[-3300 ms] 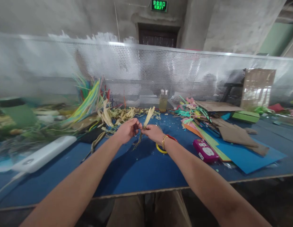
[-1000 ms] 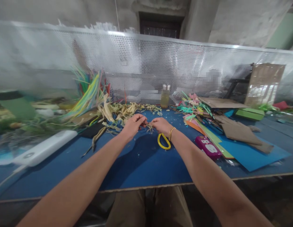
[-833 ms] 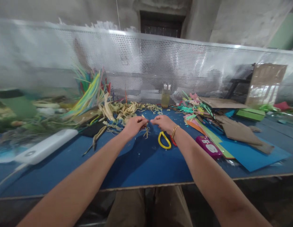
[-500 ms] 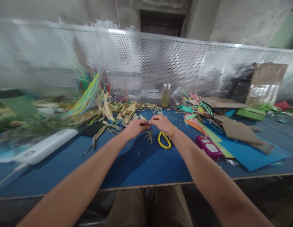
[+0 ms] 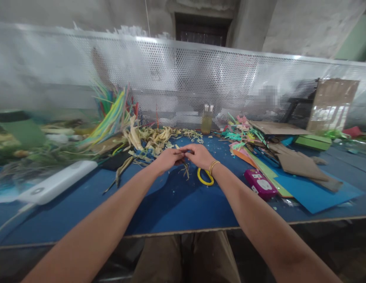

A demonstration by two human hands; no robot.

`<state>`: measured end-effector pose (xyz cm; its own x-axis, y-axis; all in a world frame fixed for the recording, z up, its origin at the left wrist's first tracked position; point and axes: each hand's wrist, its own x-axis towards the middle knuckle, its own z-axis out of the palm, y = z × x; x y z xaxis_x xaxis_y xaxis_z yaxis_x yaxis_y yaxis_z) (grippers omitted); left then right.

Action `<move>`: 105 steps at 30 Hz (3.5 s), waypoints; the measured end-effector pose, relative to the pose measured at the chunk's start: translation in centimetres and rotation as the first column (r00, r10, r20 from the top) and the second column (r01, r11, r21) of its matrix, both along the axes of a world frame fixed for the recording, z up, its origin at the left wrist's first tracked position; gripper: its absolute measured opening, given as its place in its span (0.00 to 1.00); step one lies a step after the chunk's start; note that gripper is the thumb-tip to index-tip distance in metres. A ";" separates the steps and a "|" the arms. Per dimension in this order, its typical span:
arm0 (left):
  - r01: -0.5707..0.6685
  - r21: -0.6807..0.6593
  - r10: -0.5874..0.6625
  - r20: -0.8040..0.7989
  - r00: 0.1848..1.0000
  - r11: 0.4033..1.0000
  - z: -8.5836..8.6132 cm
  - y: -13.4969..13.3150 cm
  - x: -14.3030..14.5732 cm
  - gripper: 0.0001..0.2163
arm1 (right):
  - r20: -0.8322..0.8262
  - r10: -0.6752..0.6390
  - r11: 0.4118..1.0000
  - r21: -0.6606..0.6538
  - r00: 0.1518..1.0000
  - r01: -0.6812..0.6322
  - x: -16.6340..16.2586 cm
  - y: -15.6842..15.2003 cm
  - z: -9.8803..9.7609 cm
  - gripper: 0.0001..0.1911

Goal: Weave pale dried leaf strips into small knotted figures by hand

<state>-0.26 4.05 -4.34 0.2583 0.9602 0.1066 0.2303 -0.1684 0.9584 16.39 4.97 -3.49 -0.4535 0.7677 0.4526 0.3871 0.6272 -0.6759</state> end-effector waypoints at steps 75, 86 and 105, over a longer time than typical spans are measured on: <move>0.027 0.347 0.132 -0.427 0.895 0.938 0.6 1.0 -1.2 0.06 | 0.127 -0.278 0.960 0.026 0.952 0.277 -0.6 0.2 -1.4 0.07; -0.001 0.122 0.031 -0.242 0.970 0.993 -0.2 1.0 -1.1 0.07 | 0.104 -0.284 0.952 -0.086 0.953 0.293 -0.8 0.6 -1.8 0.08; 0.084 0.400 0.041 -0.294 0.955 0.912 0.5 1.1 -1.3 0.06 | 0.031 -0.267 0.947 -0.174 0.963 0.269 -0.9 0.9 -2.3 0.09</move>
